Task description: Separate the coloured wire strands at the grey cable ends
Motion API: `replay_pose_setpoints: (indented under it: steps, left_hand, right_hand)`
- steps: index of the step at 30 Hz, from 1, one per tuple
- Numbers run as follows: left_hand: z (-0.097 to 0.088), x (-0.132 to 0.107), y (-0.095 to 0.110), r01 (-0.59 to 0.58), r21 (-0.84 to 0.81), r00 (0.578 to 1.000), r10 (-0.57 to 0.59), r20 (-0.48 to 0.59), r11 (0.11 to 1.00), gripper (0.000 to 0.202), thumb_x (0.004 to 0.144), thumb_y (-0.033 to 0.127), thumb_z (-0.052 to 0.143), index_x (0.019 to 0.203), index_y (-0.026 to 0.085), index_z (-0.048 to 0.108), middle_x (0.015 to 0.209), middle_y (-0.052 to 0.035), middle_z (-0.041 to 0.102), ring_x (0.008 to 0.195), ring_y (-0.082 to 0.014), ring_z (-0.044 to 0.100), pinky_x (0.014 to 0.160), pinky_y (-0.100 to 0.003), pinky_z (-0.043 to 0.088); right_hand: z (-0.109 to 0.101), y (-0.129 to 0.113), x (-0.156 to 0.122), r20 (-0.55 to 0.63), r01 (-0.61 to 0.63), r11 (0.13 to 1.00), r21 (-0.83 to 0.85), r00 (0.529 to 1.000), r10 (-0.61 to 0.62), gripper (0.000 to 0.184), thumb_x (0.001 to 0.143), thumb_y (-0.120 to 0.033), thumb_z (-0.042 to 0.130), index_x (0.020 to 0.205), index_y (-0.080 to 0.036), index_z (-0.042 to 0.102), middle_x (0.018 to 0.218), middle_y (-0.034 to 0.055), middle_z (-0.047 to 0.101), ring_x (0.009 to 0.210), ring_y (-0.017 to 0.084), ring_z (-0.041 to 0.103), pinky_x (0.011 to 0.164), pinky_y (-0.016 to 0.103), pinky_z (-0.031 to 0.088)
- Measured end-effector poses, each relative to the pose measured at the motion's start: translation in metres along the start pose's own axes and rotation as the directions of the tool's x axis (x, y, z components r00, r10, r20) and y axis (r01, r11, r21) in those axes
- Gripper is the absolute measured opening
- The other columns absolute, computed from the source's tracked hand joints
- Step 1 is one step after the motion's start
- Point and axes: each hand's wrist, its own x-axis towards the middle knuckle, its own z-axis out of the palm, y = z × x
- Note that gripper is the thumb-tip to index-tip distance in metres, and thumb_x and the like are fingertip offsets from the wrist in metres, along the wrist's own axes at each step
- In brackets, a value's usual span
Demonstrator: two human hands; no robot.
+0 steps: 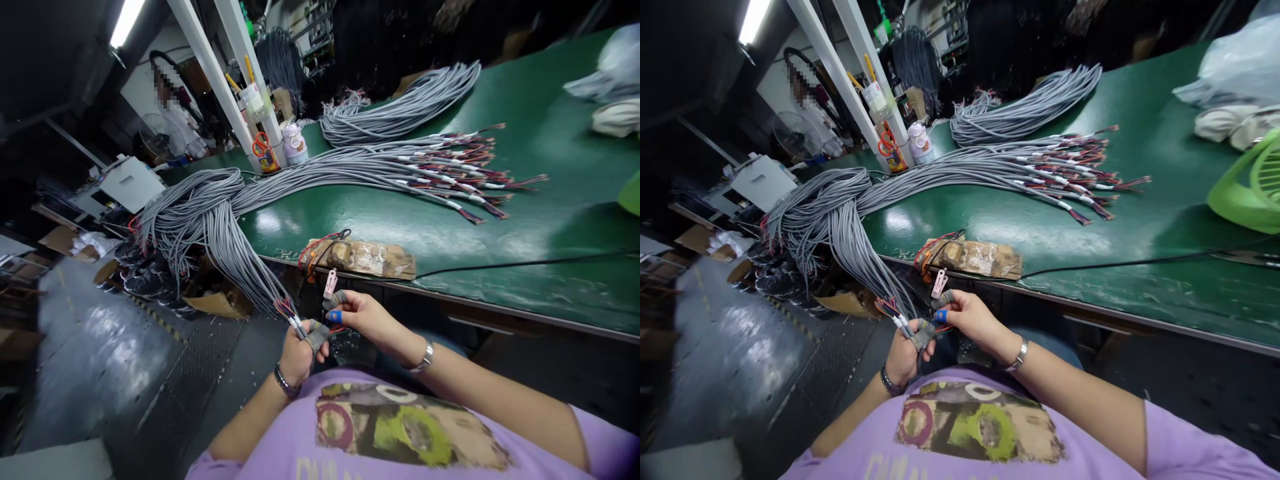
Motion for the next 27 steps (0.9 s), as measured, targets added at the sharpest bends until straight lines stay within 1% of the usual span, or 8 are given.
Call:
replay_pose_setpoints:
  steps: [5,7,11,14,17,20,22,27]
  left_hand:
    - [-0.006,0.005,0.003,0.094,-0.118,0.995,-0.092,0.023,0.989,0.031,0.064,0.04,0.07,0.058,0.013,0.057,0.04,0.002,0.053,0.03,-0.0045,0.038,0.032,-0.017,0.025]
    - [-0.01,0.008,0.007,0.148,-0.165,0.988,-0.136,0.077,0.975,0.032,0.062,0.041,0.072,0.059,0.013,0.057,0.037,0.002,0.051,0.028,-0.0047,0.036,0.031,-0.017,0.022]
    - [-0.014,0.015,0.018,0.217,-0.239,0.962,-0.166,0.216,0.946,0.032,0.059,0.039,0.074,0.057,0.013,0.057,0.034,0.0025,0.049,0.026,-0.0047,0.034,0.031,-0.018,0.021]
    - [-0.012,0.02,0.025,0.258,-0.286,0.941,-0.172,0.291,0.923,0.031,0.059,0.038,0.074,0.057,0.013,0.056,0.033,0.0025,0.048,0.025,-0.0047,0.032,0.031,-0.019,0.02]
    - [-0.007,0.025,0.027,0.267,-0.327,0.933,-0.159,0.322,0.906,0.03,0.058,0.037,0.074,0.058,0.013,0.055,0.033,0.0026,0.047,0.025,-0.0046,0.032,0.031,-0.019,0.019]
    - [-0.004,0.03,0.027,0.281,-0.35,0.93,-0.163,0.329,0.894,0.03,0.058,0.035,0.074,0.058,0.013,0.055,0.034,0.0026,0.048,0.025,-0.0042,0.031,0.031,-0.019,0.018]
    - [-0.002,0.033,0.027,0.298,-0.367,0.928,-0.176,0.329,0.881,0.029,0.057,0.033,0.075,0.058,0.013,0.054,0.034,0.0021,0.049,0.025,-0.0042,0.032,0.031,-0.018,0.017]
    - [0.0,0.037,0.027,0.32,-0.378,0.922,-0.194,0.335,0.869,0.027,0.055,0.032,0.074,0.057,0.013,0.054,0.034,0.002,0.05,0.024,-0.004,0.032,0.03,-0.017,0.017]
  right_hand:
    - [-0.01,0.003,-0.002,-0.182,0.064,0.988,0.141,0.983,-0.037,0.026,0.057,-0.023,0.075,0.08,-0.018,0.062,0.071,-0.0016,0.063,0.06,0.009,0.054,0.057,0.021,0.045]
    - [-0.018,0.003,0.0,-0.19,0.049,0.978,0.203,0.982,-0.01,0.023,0.061,-0.027,0.074,0.079,-0.018,0.062,0.07,-0.0021,0.061,0.058,0.008,0.052,0.056,0.02,0.044]
    - [-0.027,-0.002,0.01,-0.045,-0.103,0.956,0.273,0.992,0.12,0.03,0.073,-0.046,0.064,0.077,-0.017,0.063,0.074,0.0023,0.062,0.059,0.009,0.053,0.055,0.022,0.045]
    - [-0.024,-0.006,0.02,0.119,-0.168,0.949,0.268,0.983,0.141,0.037,0.075,-0.051,0.061,0.087,-0.016,0.064,0.081,0.0054,0.063,0.06,0.01,0.054,0.054,0.023,0.045]
    - [-0.018,-0.007,0.025,0.135,-0.056,0.979,0.198,0.99,0.029,0.037,0.071,-0.052,0.064,0.082,-0.016,0.064,0.067,0.0008,0.059,0.05,0.008,0.045,0.048,0.022,0.038]
    - [-0.014,-0.002,0.027,-0.084,0.154,0.988,0.012,0.985,-0.152,0.041,0.069,-0.057,0.063,0.068,-0.016,0.061,0.054,-0.0023,0.051,0.047,0.008,0.037,0.045,0.022,0.03]
    - [-0.012,0.001,0.028,-0.156,0.209,0.977,-0.039,0.965,-0.212,0.045,0.07,-0.062,0.059,0.066,-0.017,0.06,0.055,-0.0013,0.052,0.049,0.009,0.038,0.047,0.023,0.031]
    - [-0.005,0.004,0.032,-0.018,0.043,0.941,0.337,0.999,-0.04,0.046,0.069,-0.063,0.06,0.075,-0.018,0.063,0.064,0.0,0.056,0.055,0.011,0.046,0.053,0.024,0.039]
